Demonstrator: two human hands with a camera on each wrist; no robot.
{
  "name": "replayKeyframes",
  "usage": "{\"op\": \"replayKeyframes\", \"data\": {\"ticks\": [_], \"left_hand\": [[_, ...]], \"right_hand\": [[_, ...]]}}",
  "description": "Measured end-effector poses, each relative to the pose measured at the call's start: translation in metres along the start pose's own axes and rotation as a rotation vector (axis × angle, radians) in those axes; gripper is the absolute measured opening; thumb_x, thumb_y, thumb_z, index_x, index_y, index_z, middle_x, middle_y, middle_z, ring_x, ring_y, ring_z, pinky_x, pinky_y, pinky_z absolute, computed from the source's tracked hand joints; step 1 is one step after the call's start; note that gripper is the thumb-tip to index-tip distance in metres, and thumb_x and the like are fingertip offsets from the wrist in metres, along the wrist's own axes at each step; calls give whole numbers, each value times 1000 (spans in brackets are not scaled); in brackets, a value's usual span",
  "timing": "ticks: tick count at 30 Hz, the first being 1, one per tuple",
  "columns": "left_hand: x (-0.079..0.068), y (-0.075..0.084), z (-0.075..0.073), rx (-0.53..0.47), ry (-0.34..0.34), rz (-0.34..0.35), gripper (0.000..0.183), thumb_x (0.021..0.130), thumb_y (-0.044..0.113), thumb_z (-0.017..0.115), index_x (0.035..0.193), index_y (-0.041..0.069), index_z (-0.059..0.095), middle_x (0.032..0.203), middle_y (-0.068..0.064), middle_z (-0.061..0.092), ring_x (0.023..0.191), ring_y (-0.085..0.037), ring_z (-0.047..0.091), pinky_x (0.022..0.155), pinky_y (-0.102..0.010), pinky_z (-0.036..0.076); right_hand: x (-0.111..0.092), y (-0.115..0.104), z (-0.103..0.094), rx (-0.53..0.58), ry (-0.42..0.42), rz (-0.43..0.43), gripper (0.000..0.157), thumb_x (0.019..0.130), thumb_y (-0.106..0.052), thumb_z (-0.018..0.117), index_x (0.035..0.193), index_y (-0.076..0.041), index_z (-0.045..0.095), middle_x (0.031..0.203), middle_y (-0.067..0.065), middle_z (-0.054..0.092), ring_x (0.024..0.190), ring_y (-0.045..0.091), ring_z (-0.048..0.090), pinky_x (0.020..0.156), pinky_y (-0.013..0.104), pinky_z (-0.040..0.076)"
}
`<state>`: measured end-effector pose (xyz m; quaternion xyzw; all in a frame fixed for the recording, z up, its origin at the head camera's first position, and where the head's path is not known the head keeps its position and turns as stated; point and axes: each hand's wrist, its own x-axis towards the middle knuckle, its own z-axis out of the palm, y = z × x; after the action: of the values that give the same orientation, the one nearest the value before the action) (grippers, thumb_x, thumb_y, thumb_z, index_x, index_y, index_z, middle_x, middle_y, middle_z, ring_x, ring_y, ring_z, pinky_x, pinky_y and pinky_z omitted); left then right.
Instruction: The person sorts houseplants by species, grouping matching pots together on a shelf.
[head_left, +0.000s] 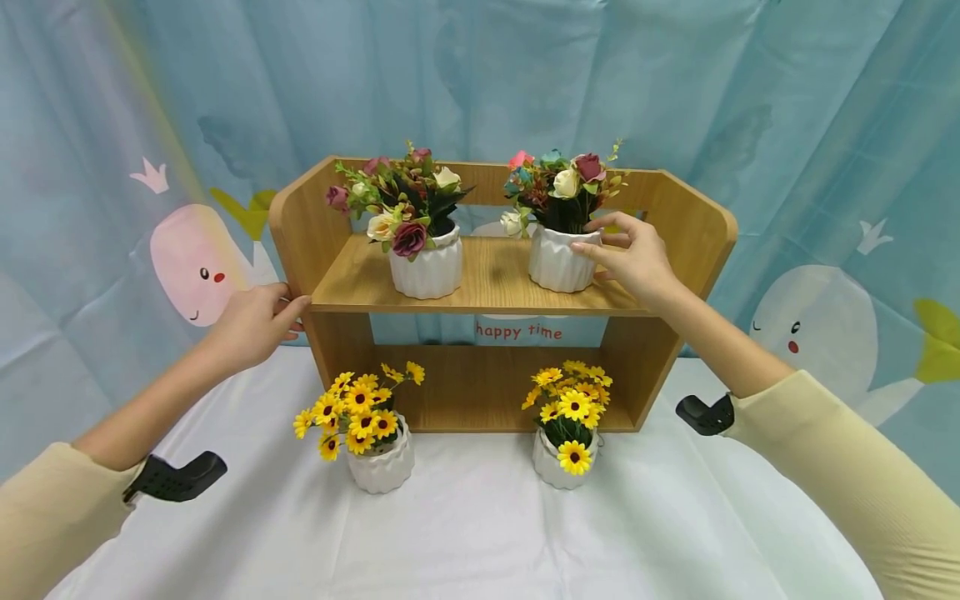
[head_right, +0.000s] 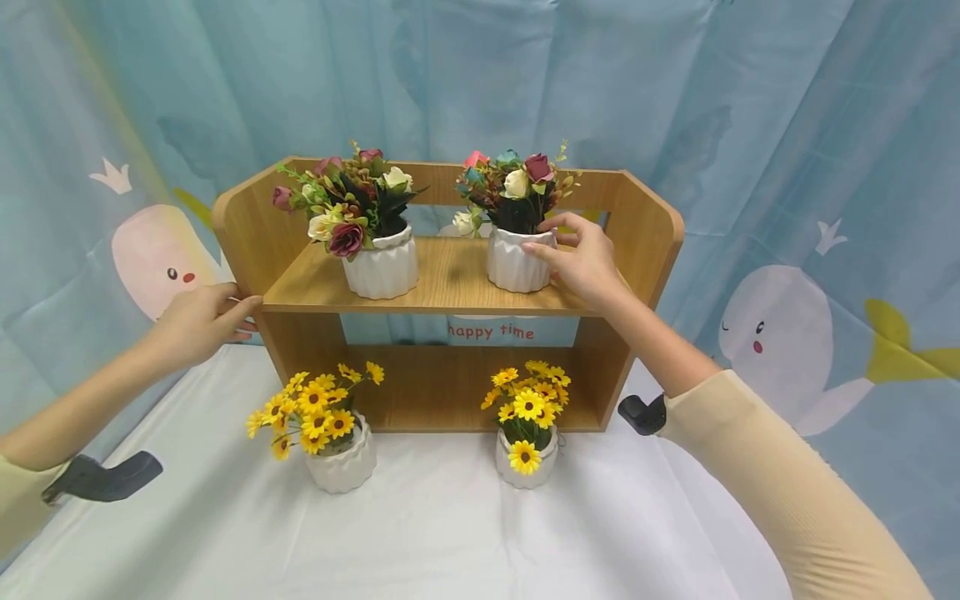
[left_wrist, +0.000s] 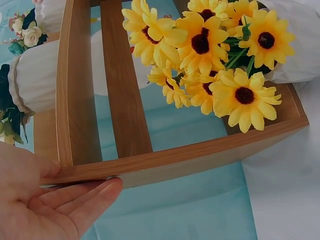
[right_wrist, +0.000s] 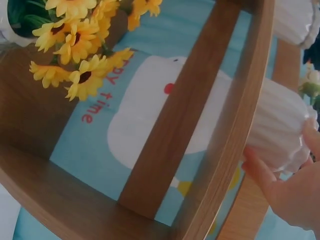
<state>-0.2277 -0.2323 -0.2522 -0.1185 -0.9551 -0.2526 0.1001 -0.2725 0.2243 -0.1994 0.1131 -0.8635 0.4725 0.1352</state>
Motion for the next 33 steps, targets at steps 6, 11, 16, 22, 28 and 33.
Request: {"op": "replayKeyframes", "data": {"ticks": [6, 11, 16, 22, 28, 33], "left_hand": [[1, 0, 0, 0, -1, -2, 45, 108, 25, 47, 118, -18, 55, 95, -31, 69, 76, -34, 72, 63, -36, 60], [1, -1, 1, 10, 3, 10, 44, 108, 25, 46, 117, -17, 55, 95, -31, 69, 76, -35, 72, 62, -35, 59], [1, -2, 0, 18, 0, 20, 44, 108, 25, 45, 116, -18, 55, 91, -30, 70, 75, -35, 72, 60, -36, 59], [-1, -1, 1, 15, 4, 7, 44, 108, 25, 45, 116, -18, 54, 94, -32, 69, 75, -35, 72, 64, -41, 60], [-2, -1, 2, 13, 19, 21, 44, 108, 24, 44, 115, -18, 55, 97, -33, 68, 73, -34, 72, 65, -43, 61], [-2, 0, 2, 18, 26, 31, 44, 108, 24, 44, 115, -17, 55, 97, -33, 68, 73, -34, 72, 65, -44, 60]], "right_hand": [[-5, -4, -1, -6, 26, 20, 52, 94, -30, 71, 136, -4, 55, 152, 13, 43, 135, 32, 51, 80, 37, 60], [-14, -6, -4, -20, 79, -4, 50, 94, -33, 71, 133, -6, 57, 141, 13, 54, 123, 31, 60, 77, 33, 61], [-29, -8, -3, -32, 98, -58, 46, 95, -30, 70, 132, -5, 58, 127, 17, 63, 102, 25, 70, 73, 27, 61], [-48, -3, 1, -40, 114, -147, 41, 96, -29, 69, 128, -4, 61, 120, 17, 68, 89, 16, 73, 72, 26, 60], [-67, 5, 5, -19, 147, -208, 34, 97, -23, 69, 122, -1, 63, 111, 17, 70, 82, 11, 72, 70, 22, 59], [-85, 14, 9, -11, 180, -222, 31, 97, -20, 68, 120, 0, 65, 108, 18, 71, 78, 1, 69, 70, 15, 57]]}}
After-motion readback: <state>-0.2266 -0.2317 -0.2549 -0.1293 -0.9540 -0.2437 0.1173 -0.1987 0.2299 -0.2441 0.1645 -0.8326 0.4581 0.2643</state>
